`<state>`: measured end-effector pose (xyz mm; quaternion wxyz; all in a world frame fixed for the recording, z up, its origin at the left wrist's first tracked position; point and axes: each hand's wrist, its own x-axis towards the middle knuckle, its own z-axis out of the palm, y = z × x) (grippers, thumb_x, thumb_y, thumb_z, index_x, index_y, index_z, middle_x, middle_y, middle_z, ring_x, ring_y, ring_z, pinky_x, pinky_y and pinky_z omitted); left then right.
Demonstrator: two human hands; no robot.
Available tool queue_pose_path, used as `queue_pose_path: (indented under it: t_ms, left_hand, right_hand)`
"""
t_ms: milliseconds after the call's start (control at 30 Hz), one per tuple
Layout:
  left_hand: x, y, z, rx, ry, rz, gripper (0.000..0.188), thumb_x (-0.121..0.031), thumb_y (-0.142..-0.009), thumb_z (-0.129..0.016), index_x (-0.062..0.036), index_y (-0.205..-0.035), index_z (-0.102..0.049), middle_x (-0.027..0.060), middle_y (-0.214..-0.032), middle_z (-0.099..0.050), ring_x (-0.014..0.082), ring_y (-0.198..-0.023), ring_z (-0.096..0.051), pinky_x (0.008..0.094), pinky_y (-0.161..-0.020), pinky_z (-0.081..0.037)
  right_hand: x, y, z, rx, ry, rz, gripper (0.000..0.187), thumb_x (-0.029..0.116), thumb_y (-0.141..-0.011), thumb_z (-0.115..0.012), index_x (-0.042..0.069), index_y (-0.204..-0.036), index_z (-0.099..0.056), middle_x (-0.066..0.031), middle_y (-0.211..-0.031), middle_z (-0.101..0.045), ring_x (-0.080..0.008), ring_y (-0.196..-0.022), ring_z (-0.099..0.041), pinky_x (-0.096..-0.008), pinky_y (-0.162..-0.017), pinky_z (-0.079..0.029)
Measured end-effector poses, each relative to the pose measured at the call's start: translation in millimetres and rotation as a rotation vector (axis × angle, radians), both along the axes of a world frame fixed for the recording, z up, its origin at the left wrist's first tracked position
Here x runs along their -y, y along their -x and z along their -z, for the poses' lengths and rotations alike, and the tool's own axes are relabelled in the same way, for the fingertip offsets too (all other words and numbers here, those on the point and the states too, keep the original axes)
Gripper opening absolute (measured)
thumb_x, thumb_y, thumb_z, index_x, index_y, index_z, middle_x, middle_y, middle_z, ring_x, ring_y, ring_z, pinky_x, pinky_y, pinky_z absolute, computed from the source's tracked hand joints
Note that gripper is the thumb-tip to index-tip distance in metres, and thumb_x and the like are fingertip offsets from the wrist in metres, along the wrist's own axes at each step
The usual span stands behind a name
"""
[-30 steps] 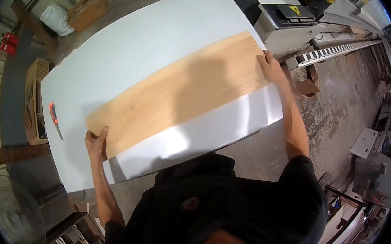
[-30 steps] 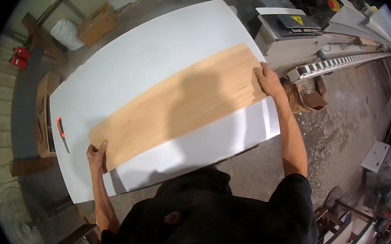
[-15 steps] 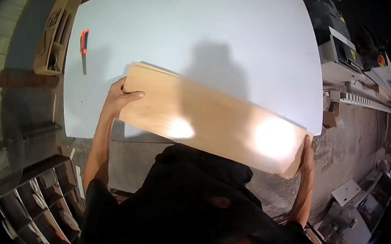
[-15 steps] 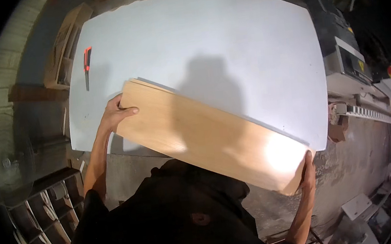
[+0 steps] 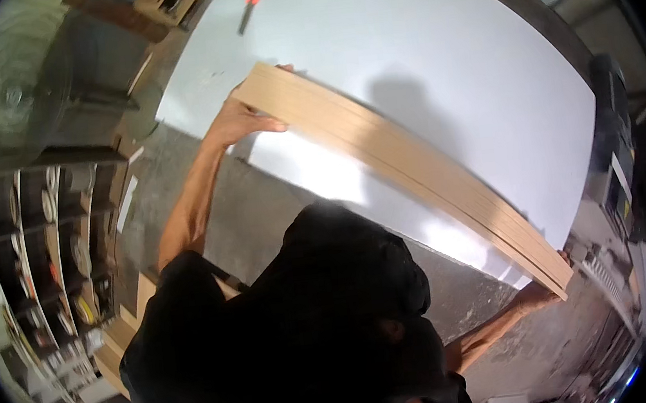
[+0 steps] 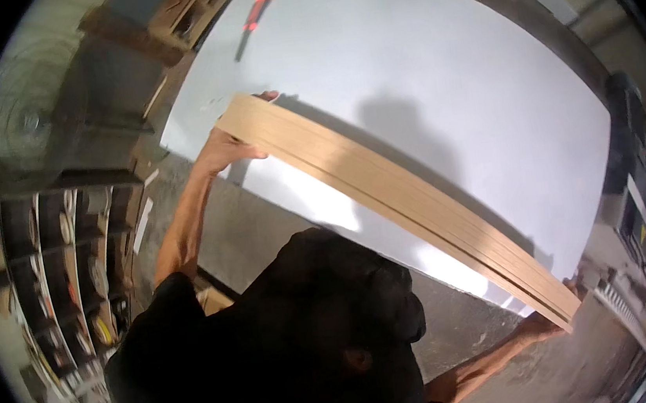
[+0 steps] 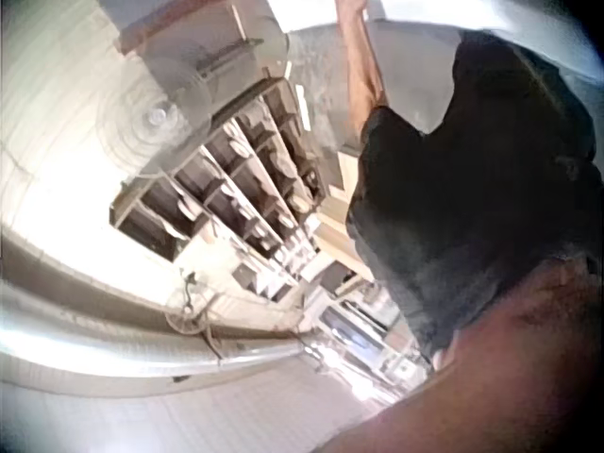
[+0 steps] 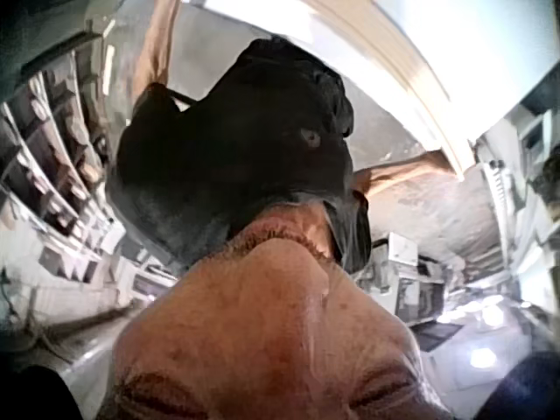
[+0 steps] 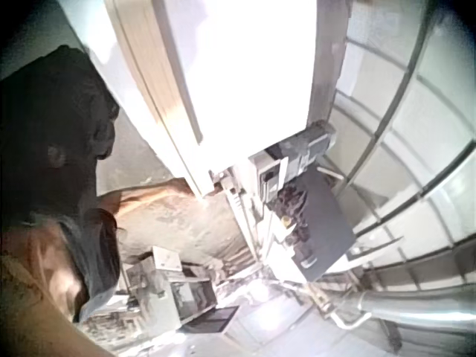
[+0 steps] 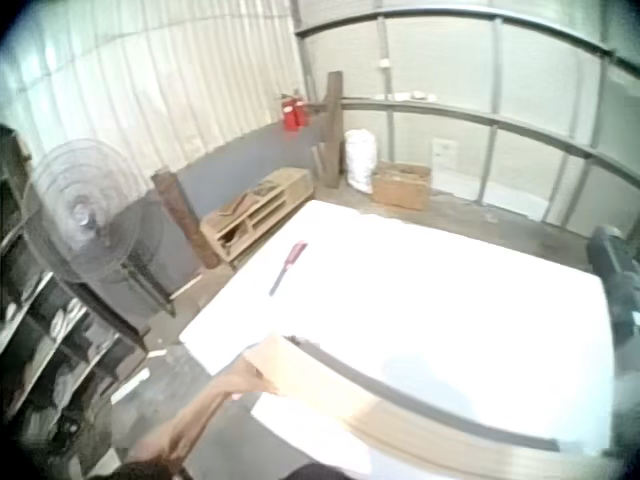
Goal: The person places a wood board onto an edge-banding machine, guides it through by hand, and then carries the board to a stack on a nearby table.
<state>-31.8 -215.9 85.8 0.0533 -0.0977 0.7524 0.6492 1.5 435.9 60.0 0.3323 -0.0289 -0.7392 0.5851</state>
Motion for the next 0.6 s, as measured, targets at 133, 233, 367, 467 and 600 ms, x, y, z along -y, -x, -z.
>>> queue_pose_path:
  t_ms: [133, 233, 367, 467, 600]
  left_hand:
    - [-5.1, -7.0, 18.7, -0.17, -0.013, 0.028, 0.1, -0.006, -0.049, -0.088, -0.0086, -0.138, -0.042, 0.0106, -0.147, -0.038, 0.0244, -0.135, -0.036, 0.0409, -0.111, -0.032]
    - [-9.6, -12.6, 15.7, -0.28, 0.017, 0.045, 0.105, -0.006, -0.051, -0.086, -0.0072, -0.143, -0.035, 0.0096, -0.149, -0.035, 0.0225, -0.136, -0.034, 0.0388, -0.113, -0.028]
    - [-32.3, 14.3, 39.3, -0.173, -0.113, 0.116, 0.1, -0.02, -0.058, -0.086, -0.0071, -0.143, -0.034, 0.011, -0.144, -0.04, 0.0205, -0.133, -0.035, 0.0349, -0.113, -0.027]
    - [-26.6, -5.2, 34.2, -0.263, 0.07, 0.091, 0.101, -0.03, -0.062, -0.083, -0.0026, -0.143, -0.029, 0.0116, -0.143, -0.037, 0.024, -0.129, -0.041, 0.0392, -0.108, -0.036]
    - [2.5, -0.8, 24.3, -0.36, 0.025, 0.102, 0.112, -0.029, -0.061, -0.084, 0.0001, -0.147, -0.019, 0.0168, -0.152, -0.024, 0.0292, -0.14, -0.024, 0.0443, -0.114, -0.022]
  right_hand:
    - [-6.1, -8.1, 2.8, 0.052, 0.111, -0.162, 0.082, 0.063, -0.091, -0.031, -0.004, -0.138, -0.036, -0.0237, -0.142, -0.038, -0.0346, -0.135, -0.035, -0.0494, -0.113, -0.027]
    - [-5.0, -18.6, -8.3, 0.043, 0.324, -0.181, 0.093, 0.068, -0.087, -0.033, -0.006, -0.141, -0.029, -0.0256, -0.145, -0.033, -0.035, -0.137, -0.031, -0.0514, -0.113, -0.025]
    - [-3.2, -68.3, -46.4, 0.049, 0.152, -0.034, 0.082, 0.061, -0.089, -0.039, -0.008, -0.132, -0.042, -0.0206, -0.135, -0.047, -0.0301, -0.125, -0.046, -0.0439, -0.106, -0.038]
    - [7.8, -31.7, -13.8, 0.27, 0.328, 0.054, 0.075, 0.059, -0.091, -0.04, -0.002, -0.134, -0.041, -0.0195, -0.129, -0.052, -0.0306, -0.118, -0.051, -0.0451, -0.102, -0.04]
    - [-8.2, -3.3, 13.6, -0.086, 0.646, -0.29, 0.076, 0.06, -0.093, -0.038, 0.0, -0.14, -0.034, -0.0237, -0.139, -0.041, -0.0374, -0.133, -0.035, -0.047, -0.114, -0.025]
